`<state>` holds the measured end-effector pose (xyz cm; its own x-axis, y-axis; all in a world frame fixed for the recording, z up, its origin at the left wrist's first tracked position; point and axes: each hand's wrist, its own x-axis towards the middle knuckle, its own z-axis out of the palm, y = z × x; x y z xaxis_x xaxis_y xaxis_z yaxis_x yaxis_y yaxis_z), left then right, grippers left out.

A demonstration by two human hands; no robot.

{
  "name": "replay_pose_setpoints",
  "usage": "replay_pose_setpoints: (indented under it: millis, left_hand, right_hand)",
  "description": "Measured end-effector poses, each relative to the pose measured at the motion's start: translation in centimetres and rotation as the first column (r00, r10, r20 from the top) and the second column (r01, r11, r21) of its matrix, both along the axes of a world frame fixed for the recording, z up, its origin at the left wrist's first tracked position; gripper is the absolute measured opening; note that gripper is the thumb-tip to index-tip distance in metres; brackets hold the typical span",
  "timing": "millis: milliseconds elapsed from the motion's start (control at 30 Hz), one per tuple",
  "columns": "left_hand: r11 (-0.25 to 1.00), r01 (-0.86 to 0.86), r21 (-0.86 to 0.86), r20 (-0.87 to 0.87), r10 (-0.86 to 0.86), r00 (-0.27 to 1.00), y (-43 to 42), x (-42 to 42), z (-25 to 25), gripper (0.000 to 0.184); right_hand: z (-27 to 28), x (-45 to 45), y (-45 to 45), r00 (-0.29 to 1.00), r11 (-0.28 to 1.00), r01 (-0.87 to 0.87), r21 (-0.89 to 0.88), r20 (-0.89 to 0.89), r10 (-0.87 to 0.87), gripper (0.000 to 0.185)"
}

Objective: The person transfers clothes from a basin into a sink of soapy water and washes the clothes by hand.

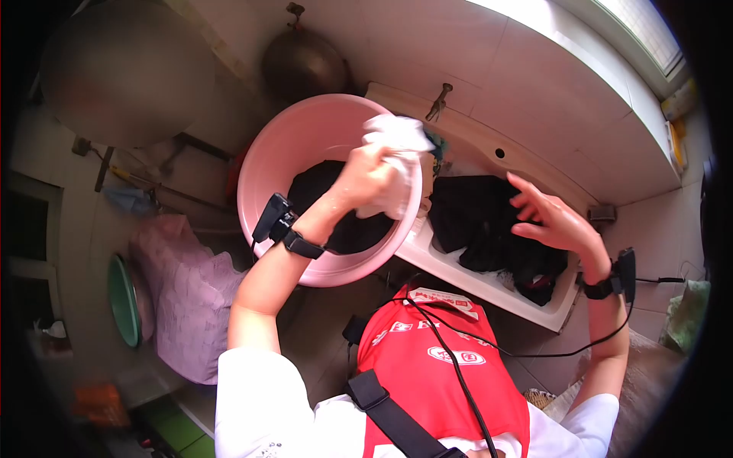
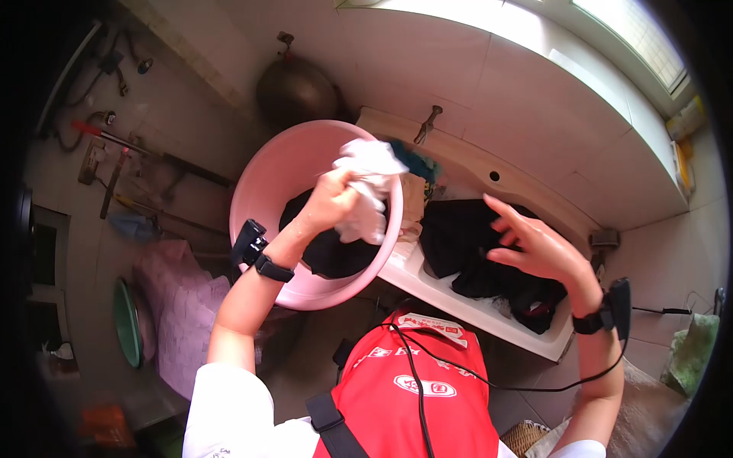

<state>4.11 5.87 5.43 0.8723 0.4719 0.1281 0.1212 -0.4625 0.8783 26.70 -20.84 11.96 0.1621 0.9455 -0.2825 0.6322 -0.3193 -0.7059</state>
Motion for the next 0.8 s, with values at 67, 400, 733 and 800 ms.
replay_pose_setpoints:
  millis: [67,400,733,800]
  left_hand:
    - [0.814,0.515,-0.270,0.179,-0.483,0.857,-2.5,1.3,3.8,0.043]
    - [0.911,0.022,0.412,-0.524,0.217,0.824,10.0,-4.1,-13.4,0.078]
    - [0.778,-0.137,0.613,-0.435,0.478,0.763,5.5,-9.1,-22.5,0.027]
    - [0.790,-0.408,0.457,-0.265,0.559,0.786,7.6,-8.3,-19.8,0.016]
  right_hand:
    - [0.3,-3.0,2.3,0.997,0.981,0.032,0.190,-0.074,-0.018,0.070]
    - [-6.4,-0.6,-0.1,0.945,0.973,0.084,0.216,0.291,-0.146,0.069]
    - [-5.6,-2.2,-0.4,0.976,0.994,-0.108,0.032,0.195,0.100,0.042]
    - [-5.3,-2.5,0.0,0.979,0.992,-0.117,0.040,0.174,0.108,0.037]
